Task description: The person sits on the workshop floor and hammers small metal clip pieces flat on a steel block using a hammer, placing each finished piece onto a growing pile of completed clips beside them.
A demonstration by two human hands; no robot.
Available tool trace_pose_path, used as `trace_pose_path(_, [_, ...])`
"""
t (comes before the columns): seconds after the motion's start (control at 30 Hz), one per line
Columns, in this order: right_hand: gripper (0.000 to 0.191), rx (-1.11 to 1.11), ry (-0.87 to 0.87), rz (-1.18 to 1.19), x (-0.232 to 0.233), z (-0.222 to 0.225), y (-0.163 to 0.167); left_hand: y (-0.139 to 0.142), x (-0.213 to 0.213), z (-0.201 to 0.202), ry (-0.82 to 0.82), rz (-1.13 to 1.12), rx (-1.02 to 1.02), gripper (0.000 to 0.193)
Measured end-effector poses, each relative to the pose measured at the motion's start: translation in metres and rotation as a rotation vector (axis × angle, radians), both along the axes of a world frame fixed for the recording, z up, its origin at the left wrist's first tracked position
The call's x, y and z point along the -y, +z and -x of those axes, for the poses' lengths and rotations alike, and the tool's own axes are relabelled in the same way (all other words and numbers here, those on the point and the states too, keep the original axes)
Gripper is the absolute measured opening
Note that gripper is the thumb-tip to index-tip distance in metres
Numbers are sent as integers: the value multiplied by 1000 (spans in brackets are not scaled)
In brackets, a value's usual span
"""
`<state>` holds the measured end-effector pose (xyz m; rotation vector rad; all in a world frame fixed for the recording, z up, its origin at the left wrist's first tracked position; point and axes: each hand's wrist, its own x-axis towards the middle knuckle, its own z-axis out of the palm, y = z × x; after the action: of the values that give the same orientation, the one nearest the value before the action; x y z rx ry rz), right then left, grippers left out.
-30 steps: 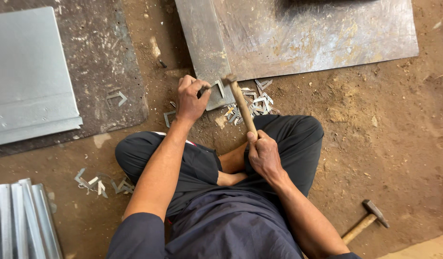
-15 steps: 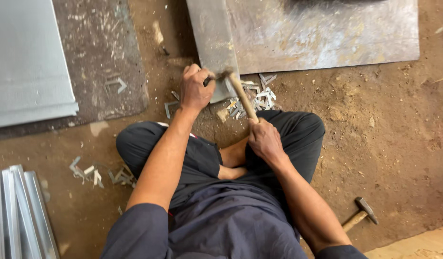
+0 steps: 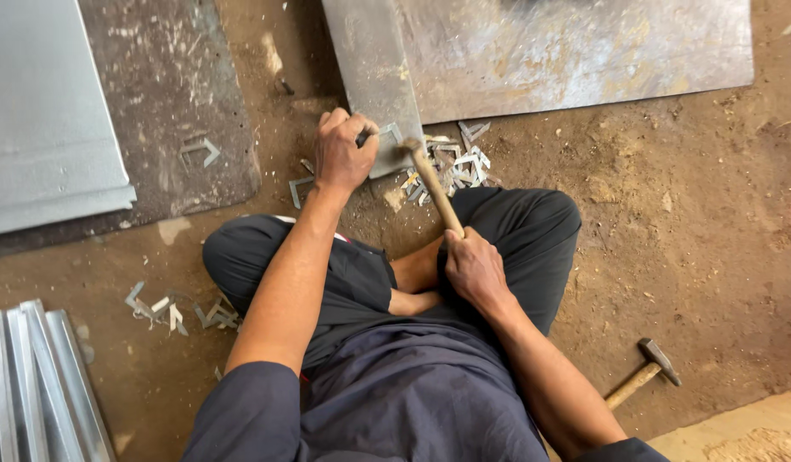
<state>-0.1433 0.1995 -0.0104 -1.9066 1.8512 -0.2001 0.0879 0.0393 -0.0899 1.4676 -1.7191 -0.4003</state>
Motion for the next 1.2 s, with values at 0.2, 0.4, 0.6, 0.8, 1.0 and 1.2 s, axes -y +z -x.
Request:
trace_pose_path(0.2, [27, 88, 94, 131, 0, 5, -3, 0, 0, 2, -8, -115, 45, 4])
trace_pose_path(0.4, [46, 124, -148, 11, 7, 5, -7, 5, 7, 5, -50, 41, 99, 15])
trace_pose_path(0.6, [50, 138, -121, 24, 9, 6, -13, -2, 19, 7, -184, 114, 192, 18])
trace_pose_path(0.8, [49, 180, -136, 63, 5, 6, -8, -5, -5, 3, 11, -23, -75, 53])
trace_pose_path(1.0, [40, 193, 35, 224, 11, 3, -2, 1, -15, 4, 50, -587, -225, 90])
trace_pose_path(1.2, [39, 250, -11, 218, 27, 3, -3, -3, -13, 4, 62, -546, -269, 99])
